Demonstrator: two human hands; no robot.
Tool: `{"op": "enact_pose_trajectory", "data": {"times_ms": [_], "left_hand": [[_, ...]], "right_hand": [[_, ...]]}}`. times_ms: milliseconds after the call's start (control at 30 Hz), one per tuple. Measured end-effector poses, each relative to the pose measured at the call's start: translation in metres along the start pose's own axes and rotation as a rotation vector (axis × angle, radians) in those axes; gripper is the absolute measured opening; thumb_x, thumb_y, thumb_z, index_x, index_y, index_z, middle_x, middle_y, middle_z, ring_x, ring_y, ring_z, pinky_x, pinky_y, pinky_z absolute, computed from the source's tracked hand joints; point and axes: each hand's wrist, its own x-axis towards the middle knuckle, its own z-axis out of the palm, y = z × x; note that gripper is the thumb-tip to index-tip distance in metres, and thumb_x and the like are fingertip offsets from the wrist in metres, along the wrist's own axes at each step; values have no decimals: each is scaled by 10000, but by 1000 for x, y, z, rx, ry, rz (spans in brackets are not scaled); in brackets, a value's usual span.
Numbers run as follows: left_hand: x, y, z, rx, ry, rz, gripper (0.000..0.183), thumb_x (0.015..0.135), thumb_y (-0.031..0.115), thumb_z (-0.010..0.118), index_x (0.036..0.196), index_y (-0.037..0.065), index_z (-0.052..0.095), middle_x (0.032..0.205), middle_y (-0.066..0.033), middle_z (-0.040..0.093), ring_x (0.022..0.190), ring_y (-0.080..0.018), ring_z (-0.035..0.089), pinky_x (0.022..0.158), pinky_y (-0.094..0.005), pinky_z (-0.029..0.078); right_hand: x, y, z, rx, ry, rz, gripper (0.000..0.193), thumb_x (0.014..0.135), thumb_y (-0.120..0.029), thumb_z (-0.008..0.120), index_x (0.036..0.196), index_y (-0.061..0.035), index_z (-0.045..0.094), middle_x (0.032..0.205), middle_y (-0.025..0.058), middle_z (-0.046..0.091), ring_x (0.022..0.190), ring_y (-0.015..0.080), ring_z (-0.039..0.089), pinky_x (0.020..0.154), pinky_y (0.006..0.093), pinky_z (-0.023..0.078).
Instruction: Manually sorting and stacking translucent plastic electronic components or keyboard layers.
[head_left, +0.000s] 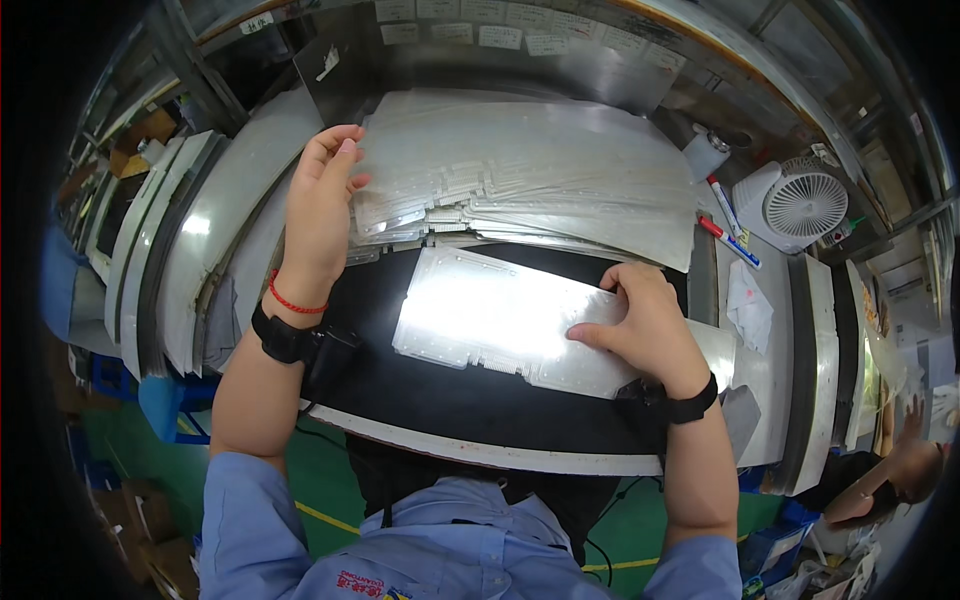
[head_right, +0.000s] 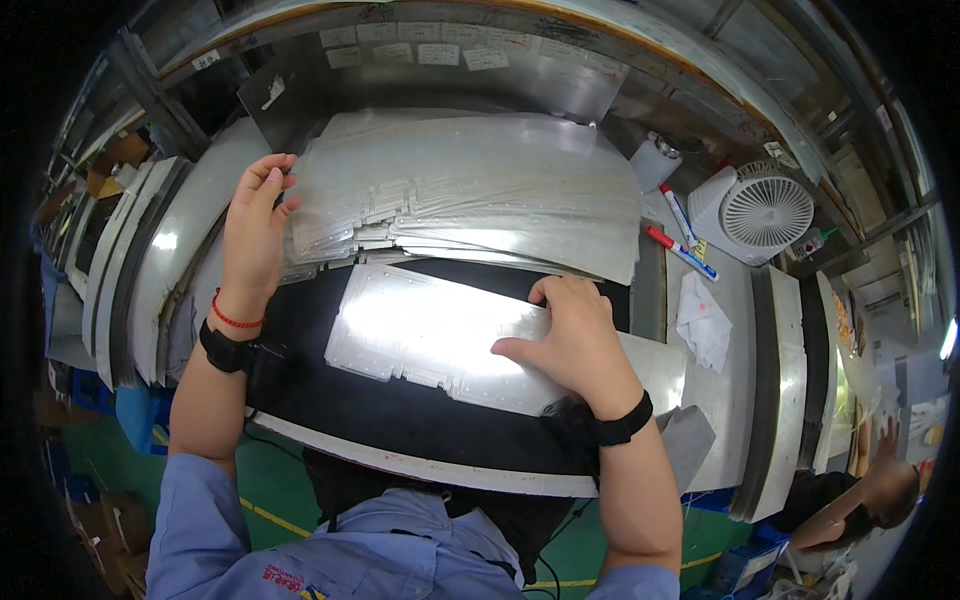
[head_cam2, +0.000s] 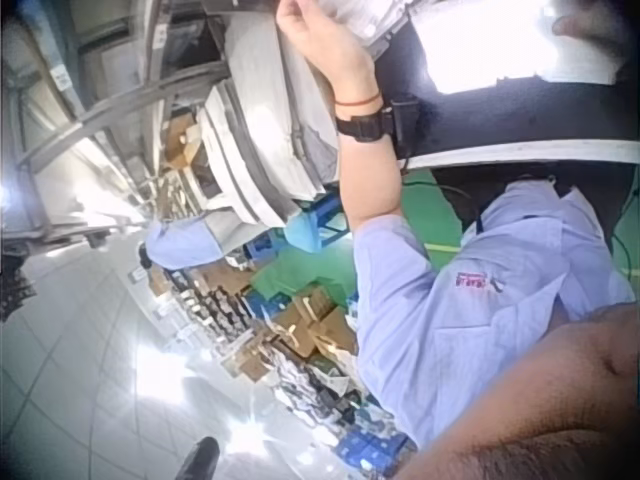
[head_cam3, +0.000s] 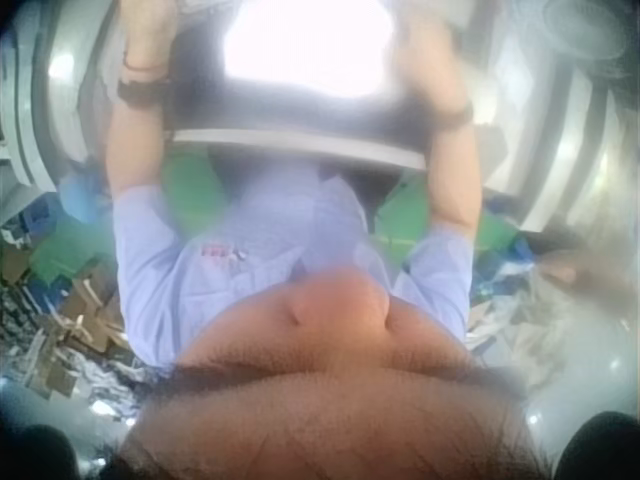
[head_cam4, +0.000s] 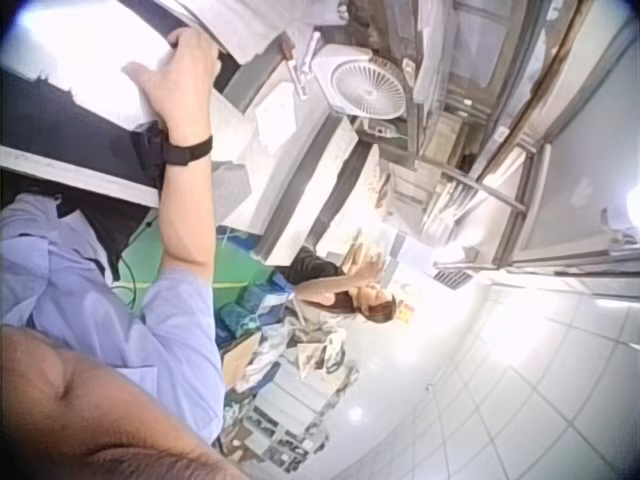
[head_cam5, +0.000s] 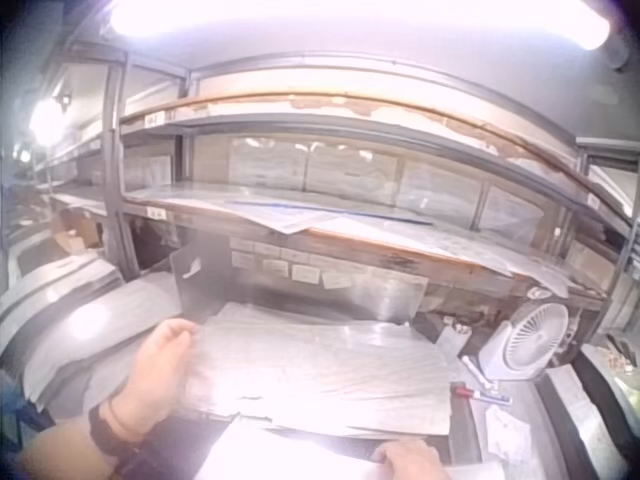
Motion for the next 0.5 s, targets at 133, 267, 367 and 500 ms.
{"op": "enact_pose_trajectory", "data": {"times_ms": [133,267,367,500], "left_hand": [[0,-3,-1,2,-6,13,249,1021,205,553,1216,59,604,1194,-9,589,1058,-99,528,926,-286,429],[0,-5,-3,25,-12,13,247,1013,199,559,1215,64,607,1169,-9,585,1054,-99,529,924,-282,428],[-1,-7,-1,32,-20,16,247,1013,198,559,1217,69,608,1165,-13,583,1052,-98,529,921,-280,428],[-3,-6,1,25,-40,15,244,1013,197,560,1209,62,611,1159,-20,588,1052,-99,532,914,-275,429]], "right_hand": [[-2,-2,1,-57,2,-19,579,577,-402,926,908,-36,623,924,131,611,941,337,577,866,417,444],[-2,-8,-3,-23,2,-12,584,566,-406,928,886,-27,620,909,141,609,934,343,575,840,405,464],[-3,-10,-3,-14,-28,-18,571,580,-402,921,877,-16,624,904,149,605,927,346,575,832,402,473],[-5,-5,-1,-46,19,-123,557,607,-398,910,879,-2,629,896,148,599,903,343,580,827,404,480]]}}
